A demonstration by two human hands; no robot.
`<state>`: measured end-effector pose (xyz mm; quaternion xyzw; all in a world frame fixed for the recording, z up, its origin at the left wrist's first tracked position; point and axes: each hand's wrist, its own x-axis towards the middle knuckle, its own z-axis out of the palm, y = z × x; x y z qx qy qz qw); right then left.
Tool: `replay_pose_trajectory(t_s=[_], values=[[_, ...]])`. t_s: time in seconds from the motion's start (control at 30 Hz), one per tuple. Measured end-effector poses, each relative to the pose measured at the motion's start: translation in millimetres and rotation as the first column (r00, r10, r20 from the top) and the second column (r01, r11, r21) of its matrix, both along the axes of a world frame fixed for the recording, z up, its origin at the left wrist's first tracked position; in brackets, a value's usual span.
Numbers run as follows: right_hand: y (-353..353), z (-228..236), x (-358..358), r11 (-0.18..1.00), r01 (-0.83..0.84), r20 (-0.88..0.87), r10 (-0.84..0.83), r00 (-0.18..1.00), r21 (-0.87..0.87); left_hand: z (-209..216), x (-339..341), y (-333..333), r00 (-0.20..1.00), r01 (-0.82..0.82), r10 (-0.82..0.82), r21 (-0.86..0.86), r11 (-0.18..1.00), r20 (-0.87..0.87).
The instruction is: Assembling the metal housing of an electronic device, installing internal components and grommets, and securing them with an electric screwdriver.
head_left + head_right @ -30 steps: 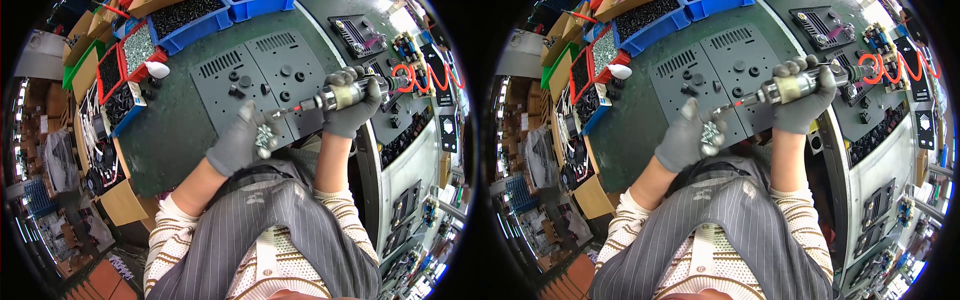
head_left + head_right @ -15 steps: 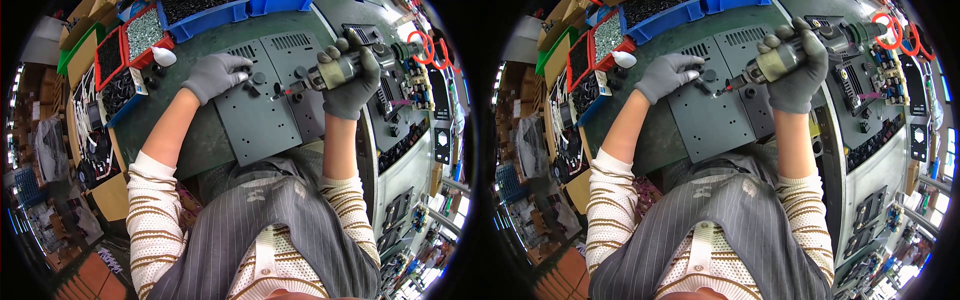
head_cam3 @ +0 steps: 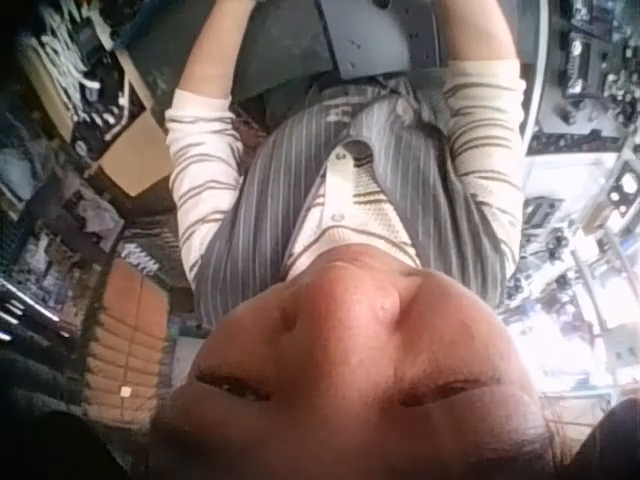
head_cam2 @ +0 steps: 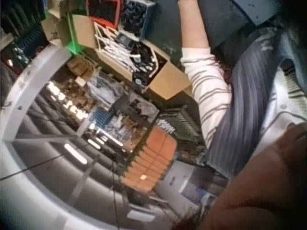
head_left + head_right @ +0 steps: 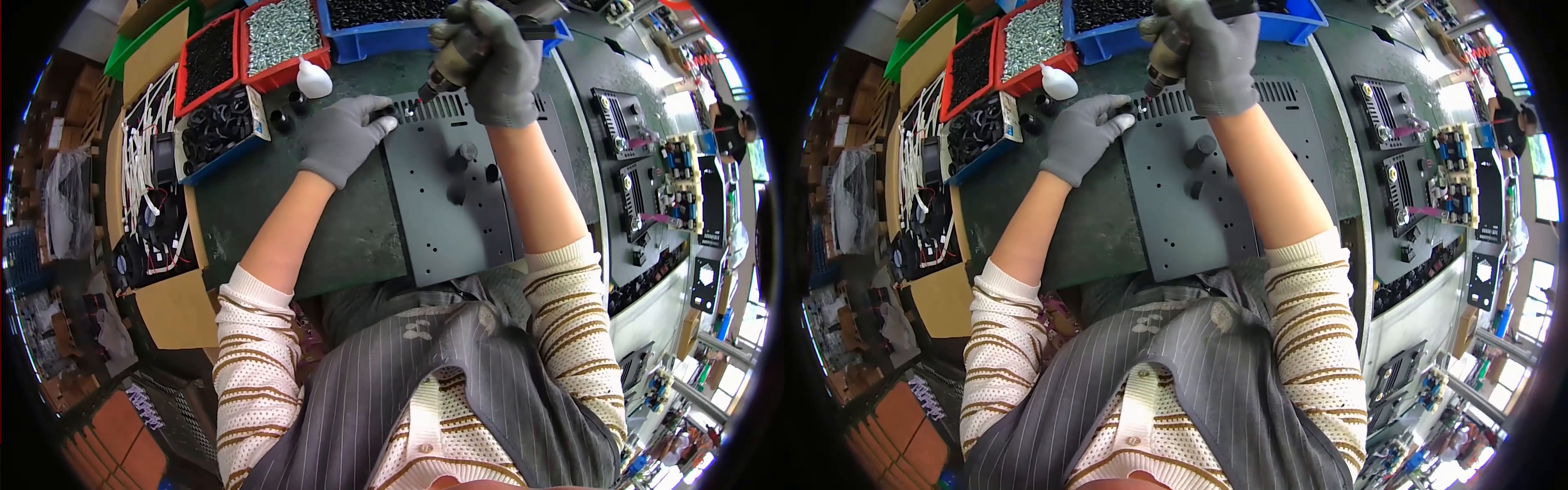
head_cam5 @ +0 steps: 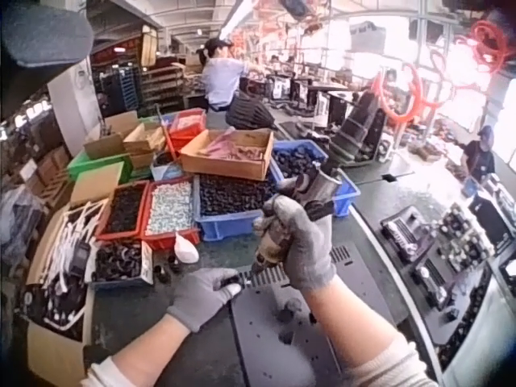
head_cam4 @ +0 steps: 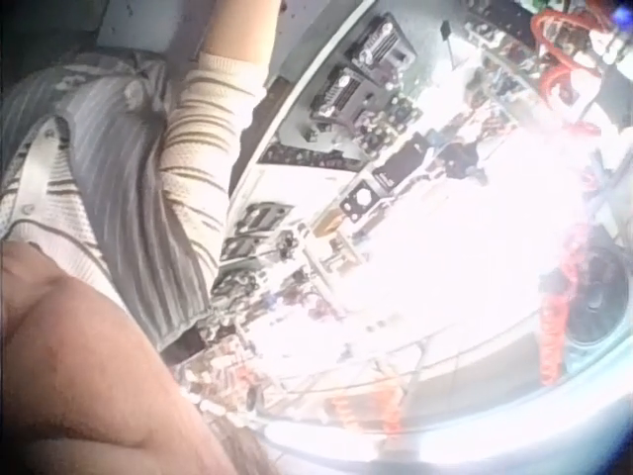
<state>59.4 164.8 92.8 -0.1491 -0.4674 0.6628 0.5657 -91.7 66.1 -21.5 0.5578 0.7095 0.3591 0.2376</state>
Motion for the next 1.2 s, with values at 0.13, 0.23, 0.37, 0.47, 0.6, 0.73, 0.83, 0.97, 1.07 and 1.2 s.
replay_pose_trajectory(t_s=[0.13, 0.23, 0.37, 0.47, 0.6, 0.73, 0.83, 0.97, 1.07, 1.2], values=[[4.5, -8.4, -29.2, 0.991, -0.102, 0.183, 0.117, 0.976, -0.089, -5.5, 4.8, 4.2, 0.997, -0.003, 0.006, 0.042, 0.999, -0.072], [-0.8, -4.4, -42.6, 0.977, -0.159, 0.243, 0.190, 0.951, -0.142, 2.3, 6.0, 3.1, 0.991, -0.010, 0.012, 0.014, 1.000, -0.132], [24.6, -39.3, -53.1, 0.840, -0.207, 0.075, 0.196, 0.978, 0.502, 8.7, 7.8, 5.1, 0.985, 0.000, -0.001, -0.002, 1.000, -0.171], [6.7, -18.2, -47.6, 0.969, -0.228, 0.315, 0.246, 0.916, -0.094, 3.3, 5.9, 2.8, 0.986, -0.017, 0.019, 0.011, 1.000, -0.163], [7.2, -18.8, -46.0, 0.965, -0.259, 0.332, 0.261, 0.906, -0.053, 4.9, 7.9, 3.5, 0.984, -0.017, 0.018, 0.002, 1.000, -0.178], [7.1, -23.7, -46.6, 0.938, -0.347, 0.292, 0.331, 0.897, 0.006, 7.9, 9.2, 4.4, 0.985, -0.026, 0.021, -0.029, 0.999, -0.173], [16.7, -55.0, -58.3, 0.947, -0.277, 0.257, 0.230, 0.939, 0.164, -0.5, 11.1, 7.3, 0.960, -0.012, 0.038, 0.094, 0.995, -0.278], [3.4, -34.5, -48.2, 0.964, -0.240, 0.273, 0.202, 0.940, 0.113, 0.7, 11.3, 8.0, 0.993, -0.007, 0.011, 0.039, 0.999, -0.114], [-9.8, -5.9, -33.0, 0.986, -0.096, 0.146, 0.076, 0.986, 0.137, -16.9, -8.0, 12.2, 0.992, 0.015, -0.017, 0.013, 1.000, 0.128], [-24.8, 26.5, 24.8, 0.982, -0.082, 0.073, 0.071, 0.995, 0.169, 29.6, -3.1, 1.2, 0.614, -0.092, 0.211, -0.197, 0.976, 0.761]])
